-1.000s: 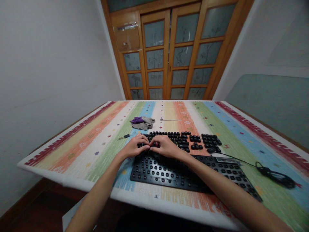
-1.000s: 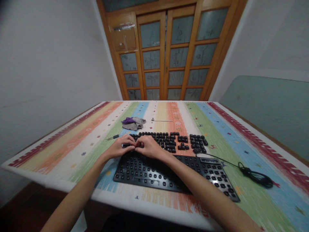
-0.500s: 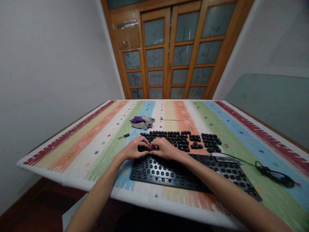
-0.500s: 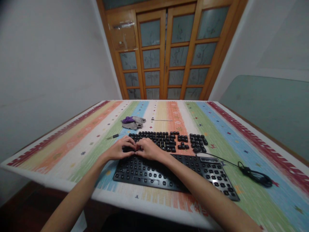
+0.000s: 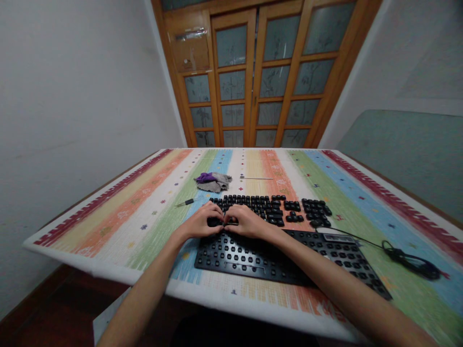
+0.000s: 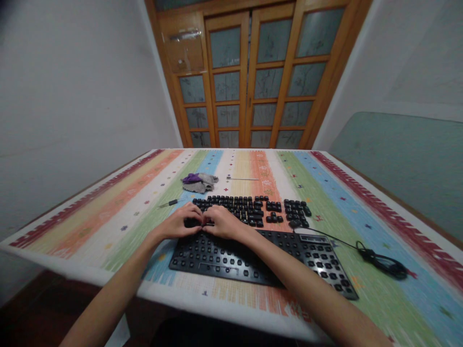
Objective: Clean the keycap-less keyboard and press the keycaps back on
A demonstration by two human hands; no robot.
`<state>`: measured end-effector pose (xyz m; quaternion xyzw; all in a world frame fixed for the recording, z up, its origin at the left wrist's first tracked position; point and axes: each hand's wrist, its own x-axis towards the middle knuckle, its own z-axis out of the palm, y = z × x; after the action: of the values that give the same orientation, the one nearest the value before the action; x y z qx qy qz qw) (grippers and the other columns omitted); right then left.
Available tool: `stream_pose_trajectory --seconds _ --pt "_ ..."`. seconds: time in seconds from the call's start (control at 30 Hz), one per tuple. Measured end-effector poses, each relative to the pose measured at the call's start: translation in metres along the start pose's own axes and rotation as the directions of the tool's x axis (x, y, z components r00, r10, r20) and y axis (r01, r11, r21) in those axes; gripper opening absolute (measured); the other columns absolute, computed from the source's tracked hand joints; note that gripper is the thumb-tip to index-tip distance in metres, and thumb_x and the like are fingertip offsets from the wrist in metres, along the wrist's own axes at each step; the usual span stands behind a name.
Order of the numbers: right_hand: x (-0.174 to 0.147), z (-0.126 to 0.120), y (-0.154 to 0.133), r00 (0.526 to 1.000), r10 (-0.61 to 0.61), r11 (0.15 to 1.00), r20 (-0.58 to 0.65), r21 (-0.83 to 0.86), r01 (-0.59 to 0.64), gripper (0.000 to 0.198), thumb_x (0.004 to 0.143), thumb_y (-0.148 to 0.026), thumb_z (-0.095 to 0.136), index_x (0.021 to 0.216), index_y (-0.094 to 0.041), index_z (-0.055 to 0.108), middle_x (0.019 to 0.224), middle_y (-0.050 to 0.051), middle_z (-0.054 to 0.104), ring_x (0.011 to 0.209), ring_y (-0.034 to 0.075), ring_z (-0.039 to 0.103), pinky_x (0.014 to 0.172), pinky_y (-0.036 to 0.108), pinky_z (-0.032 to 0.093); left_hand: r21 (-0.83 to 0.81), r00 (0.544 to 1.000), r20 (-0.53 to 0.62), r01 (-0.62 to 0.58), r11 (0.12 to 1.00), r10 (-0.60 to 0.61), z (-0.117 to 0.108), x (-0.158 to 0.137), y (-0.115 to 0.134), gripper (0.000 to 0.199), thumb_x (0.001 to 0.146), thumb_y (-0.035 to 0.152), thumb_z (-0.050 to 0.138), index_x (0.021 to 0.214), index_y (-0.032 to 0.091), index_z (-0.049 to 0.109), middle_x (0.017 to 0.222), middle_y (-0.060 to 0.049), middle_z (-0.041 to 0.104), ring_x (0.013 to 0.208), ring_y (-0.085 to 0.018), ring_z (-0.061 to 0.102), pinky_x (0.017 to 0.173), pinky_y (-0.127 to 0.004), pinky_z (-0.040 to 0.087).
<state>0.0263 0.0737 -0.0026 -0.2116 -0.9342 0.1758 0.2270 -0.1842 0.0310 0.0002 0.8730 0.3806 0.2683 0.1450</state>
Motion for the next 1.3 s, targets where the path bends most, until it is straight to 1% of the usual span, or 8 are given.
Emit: stream_pose_trajectory --seconds 0.17,0.3,0.6,0.9,1.07,1.3 --pt "-0.0004 -0.0011 -0.0007 1.0 -0.025 1.0 0.008 0.006 0.025 0.011 0.075 -0.009 0.074 0.084 -0.016 0.072 0.085 0.006 0.072 0.085 0.02 0.064 0.078 0.03 0.046 0.006 1.0 0.009 0.007 1.0 -0.007 0.0003 -0.0001 -0.0007 0.01 0.082 0.023 0.067 0.089 0.019 0.073 0.098 -0.006 0.069 0.099 -0.022 0.059 0.093 -0.037 0.046" --pt "-0.0005 -0.0012 -0.0015 1.0 -0.014 1.0 0.003 0.007 0.014 0.013 0.075 -0.008 0.074 0.083 -0.017 0.073 0.082 0.004 0.072 0.083 0.019 0.063 0.078 0.03 0.046 0.014 1.0 0.012 0.025 1.0 -0.025 0.0003 -0.0001 0.0003 0.01 0.081 0.021 0.066 0.089 0.02 0.072 0.098 -0.005 0.069 0.099 -0.022 0.058 0.093 -0.037 0.047" --pt "-0.0005 -0.0064 -0.0053 1.0 -0.031 0.999 0.002 -0.026 0.031 0.013 0.074 -0.006 0.076 0.08 -0.018 0.074 0.08 0.004 0.07 0.079 0.018 0.06 0.072 0.028 0.044 0.023 1.0 0.002 0.014 1.0 -0.014 0.0009 0.0002 0.0012 0.009 0.08 0.02 0.067 0.088 0.02 0.071 0.097 -0.005 0.069 0.097 -0.021 0.059 0.092 -0.037 0.047" --pt "-0.0006 -0.0026 -0.0023 0.997 -0.078 0.996 -0.004 -0.054 0.077 0.012 0.074 -0.006 0.076 0.078 -0.017 0.074 0.077 0.005 0.07 0.077 0.019 0.058 0.07 0.027 0.043 0.012 1.0 -0.003 0.02 1.0 -0.02 0.0005 0.0004 0.0018 0.008 0.079 0.021 0.066 0.086 0.019 0.069 0.096 -0.005 0.069 0.096 -0.021 0.058 0.091 -0.036 0.046" --pt "-0.001 -0.0021 -0.0031 0.996 -0.084 0.994 0.007 -0.072 0.084 0.013 0.074 -0.004 0.073 0.078 -0.017 0.073 0.076 0.005 0.069 0.076 0.018 0.057 0.069 0.027 0.042 0.001 0.999 0.012 0.037 0.999 -0.037 0.0003 0.0005 0.0025 0.008 0.08 0.025 0.067 0.085 0.02 0.07 0.096 -0.005 0.069 0.095 -0.021 0.058 0.092 -0.037 0.045" --pt "-0.0014 0.0029 -0.0038 0.998 -0.067 0.994 -0.006 -0.09 0.066 0.013 0.075 -0.005 0.071 0.079 -0.017 0.074 0.076 0.006 0.07 0.077 0.019 0.059 0.068 0.027 0.043 0.018 0.999 0.035 0.033 0.999 -0.034 -0.0001 0.0003 0.0007 0.009 0.081 0.024 0.066 0.087 0.02 0.072 0.097 -0.005 0.069 0.096 -0.022 0.059 0.094 -0.038 0.046"
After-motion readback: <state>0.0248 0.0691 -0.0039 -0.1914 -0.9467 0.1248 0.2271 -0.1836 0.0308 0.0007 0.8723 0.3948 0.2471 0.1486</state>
